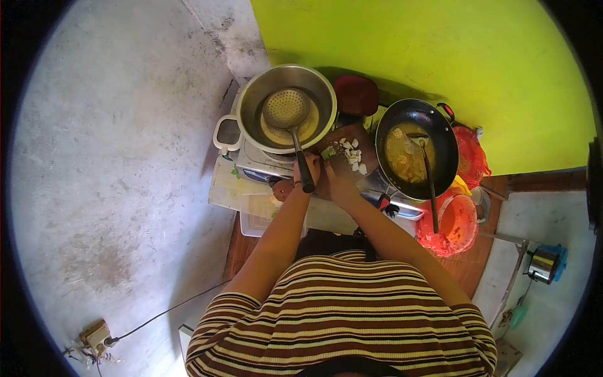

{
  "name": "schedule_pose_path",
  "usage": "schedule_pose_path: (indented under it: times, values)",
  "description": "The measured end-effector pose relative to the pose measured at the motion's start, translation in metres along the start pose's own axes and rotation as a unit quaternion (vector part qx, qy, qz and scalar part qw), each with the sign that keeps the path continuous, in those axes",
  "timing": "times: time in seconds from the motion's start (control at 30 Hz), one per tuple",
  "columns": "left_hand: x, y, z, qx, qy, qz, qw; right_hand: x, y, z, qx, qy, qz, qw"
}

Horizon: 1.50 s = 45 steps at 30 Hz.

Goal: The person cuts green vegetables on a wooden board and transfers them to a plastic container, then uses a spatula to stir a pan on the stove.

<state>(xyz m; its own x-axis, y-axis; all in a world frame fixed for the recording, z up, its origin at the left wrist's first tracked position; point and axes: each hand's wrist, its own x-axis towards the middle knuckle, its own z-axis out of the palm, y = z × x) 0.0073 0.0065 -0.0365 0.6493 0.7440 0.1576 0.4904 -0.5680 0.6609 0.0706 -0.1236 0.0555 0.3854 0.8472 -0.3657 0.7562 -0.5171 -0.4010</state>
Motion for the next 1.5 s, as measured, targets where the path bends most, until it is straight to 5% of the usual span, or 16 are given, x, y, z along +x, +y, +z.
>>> schedule_pose_path:
  times: [0.07, 0.37, 0.47, 0.57, 0.77, 0.9, 1.07, 1.27, 1.37, 1.5]
  values:
    - [-0.002, -0.005, 0.006, -0.006, 0.047, 0.035, 0.998, 0.005, 0.004, 0.006, -0.044, 0.055, -0.035, 0.997]
    - [-0.005, -0.018, 0.016, -0.083, 0.025, -0.029, 0.996, -0.027, 0.003, 0.001, 0.036, 0.009, 0.0, 0.999]
    - [-0.016, 0.009, -0.019, 0.056, 0.059, 0.067, 0.994, -0.018, 0.006, 0.004, 0.003, 0.031, 0.001, 1.0]
    - [-0.032, 0.032, -0.051, 0.098, 0.003, 0.011, 0.995, -0.013, 0.006, -0.003, 0.04, 0.002, 0.037, 0.998]
    - [-0.027, 0.016, -0.037, -0.008, -0.008, -0.027, 1.0, -0.022, -0.007, -0.023, 0.058, -0.012, 0.019, 0.998]
    - [-0.012, -0.044, 0.039, -0.058, 0.089, 0.027, 0.994, -0.018, 0.007, 0.004, 0.007, 0.076, -0.044, 0.996]
    - [-0.013, -0.02, 0.007, -0.063, 0.035, 0.008, 0.997, -0.026, -0.002, -0.007, 0.039, -0.014, 0.004, 0.999]
    - [-0.011, -0.012, 0.005, -0.057, 0.031, -0.012, 0.998, -0.016, 0.002, 0.016, -0.015, 0.054, -0.022, 0.998]
    - [-0.011, -0.02, 0.014, -0.065, 0.039, -0.019, 0.997, -0.016, -0.011, -0.007, 0.008, -0.016, 0.012, 1.0]
    - [-0.012, -0.008, 0.001, -0.064, 0.045, 0.013, 0.997, -0.003, -0.003, 0.002, -0.009, 0.018, -0.012, 1.0]
